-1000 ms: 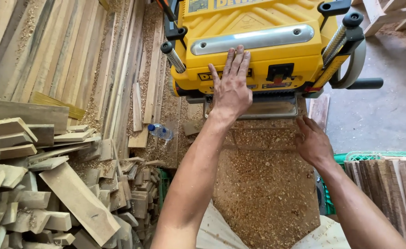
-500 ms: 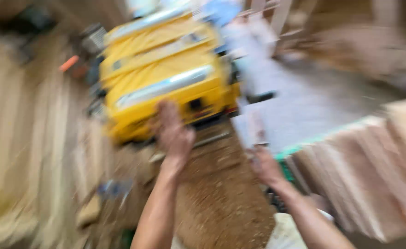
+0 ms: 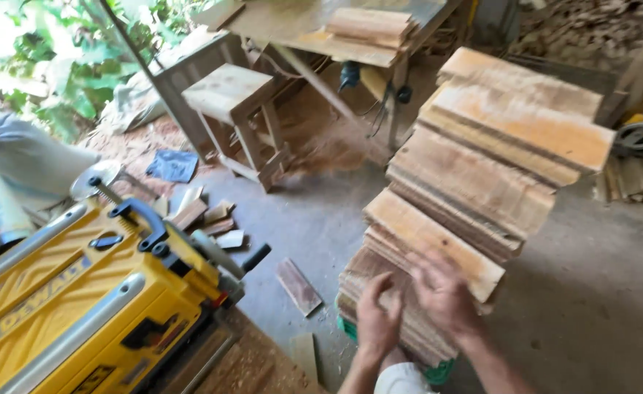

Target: Feeding wooden boards into a thickness planer to smooth and level their surfaces.

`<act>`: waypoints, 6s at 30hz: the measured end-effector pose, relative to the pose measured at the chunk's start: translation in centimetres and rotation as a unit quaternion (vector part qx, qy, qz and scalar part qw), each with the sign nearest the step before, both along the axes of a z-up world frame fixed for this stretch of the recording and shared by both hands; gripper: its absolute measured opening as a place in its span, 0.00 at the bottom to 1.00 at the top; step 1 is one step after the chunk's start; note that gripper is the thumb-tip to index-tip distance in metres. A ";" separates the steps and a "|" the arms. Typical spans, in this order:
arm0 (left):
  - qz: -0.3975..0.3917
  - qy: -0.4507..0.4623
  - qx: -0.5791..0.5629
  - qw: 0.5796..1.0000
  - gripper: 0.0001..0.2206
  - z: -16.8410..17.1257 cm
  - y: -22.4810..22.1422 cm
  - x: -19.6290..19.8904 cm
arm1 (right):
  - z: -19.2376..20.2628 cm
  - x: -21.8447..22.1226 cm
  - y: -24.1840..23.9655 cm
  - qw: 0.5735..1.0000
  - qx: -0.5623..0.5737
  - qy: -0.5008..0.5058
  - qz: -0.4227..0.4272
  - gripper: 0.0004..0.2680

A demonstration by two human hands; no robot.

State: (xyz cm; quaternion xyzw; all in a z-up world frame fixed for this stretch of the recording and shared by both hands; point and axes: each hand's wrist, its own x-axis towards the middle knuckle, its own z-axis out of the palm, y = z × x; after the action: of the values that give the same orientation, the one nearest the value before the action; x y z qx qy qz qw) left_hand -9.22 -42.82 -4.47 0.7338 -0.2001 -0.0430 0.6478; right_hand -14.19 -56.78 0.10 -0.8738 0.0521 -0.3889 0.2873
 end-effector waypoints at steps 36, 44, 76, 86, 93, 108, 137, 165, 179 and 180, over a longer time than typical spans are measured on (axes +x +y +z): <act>-0.060 0.338 -0.214 0.915 0.37 6.7 -1.3 -3.8 | 5.7 -7.7 2.6 0.676 0.719 0.157 0.039 0.23; -0.136 0.382 -0.316 0.857 0.32 10.0 3.5 -4.3 | 11.3 -7.2 5.8 0.667 0.728 0.145 0.062 0.23; 0.288 0.495 0.038 0.819 0.24 -0.3 30.4 -9.8 | -5.7 -1.7 29.5 0.650 0.553 0.509 0.111 0.28; 0.478 0.406 -0.013 0.779 0.20 -4.8 32.3 -10.9 | -5.2 -1.0 37.3 0.674 0.458 0.554 0.171 0.25; 0.569 0.325 -0.010 0.755 0.19 -4.5 34.5 -11.3 | -8.8 -0.5 39.4 0.655 0.471 0.531 0.258 0.24; 0.320 0.453 -0.057 0.830 0.29 1.2 31.7 -10.1 | -9.2 1.2 28.3 0.608 0.542 0.540 0.213 0.22; 0.318 0.116 0.196 0.920 0.30 -12.2 34.7 -7.2 | -17.3 5.2 30.4 0.871 -0.031 0.268 0.411 0.17; 0.478 -0.006 0.330 0.814 0.19 -14.2 37.9 4.8 | -17.7 17.3 35.1 0.896 -0.143 0.277 0.315 0.12; 0.497 -0.090 0.340 0.793 0.10 -14.3 38.3 4.9 | -21.3 17.8 34.2 0.932 -0.176 0.170 0.269 0.10; 0.494 -0.113 0.345 0.790 0.10 -14.4 38.4 4.8 | -21.0 17.7 34.2 0.929 -0.184 0.152 0.283 0.10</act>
State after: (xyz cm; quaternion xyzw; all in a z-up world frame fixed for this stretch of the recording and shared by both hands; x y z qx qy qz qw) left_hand -4.46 -4.42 -18.82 0.9070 0.1460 0.2999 0.2571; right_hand 3.53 -22.60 -20.91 -0.9385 -0.2269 -0.1567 0.2079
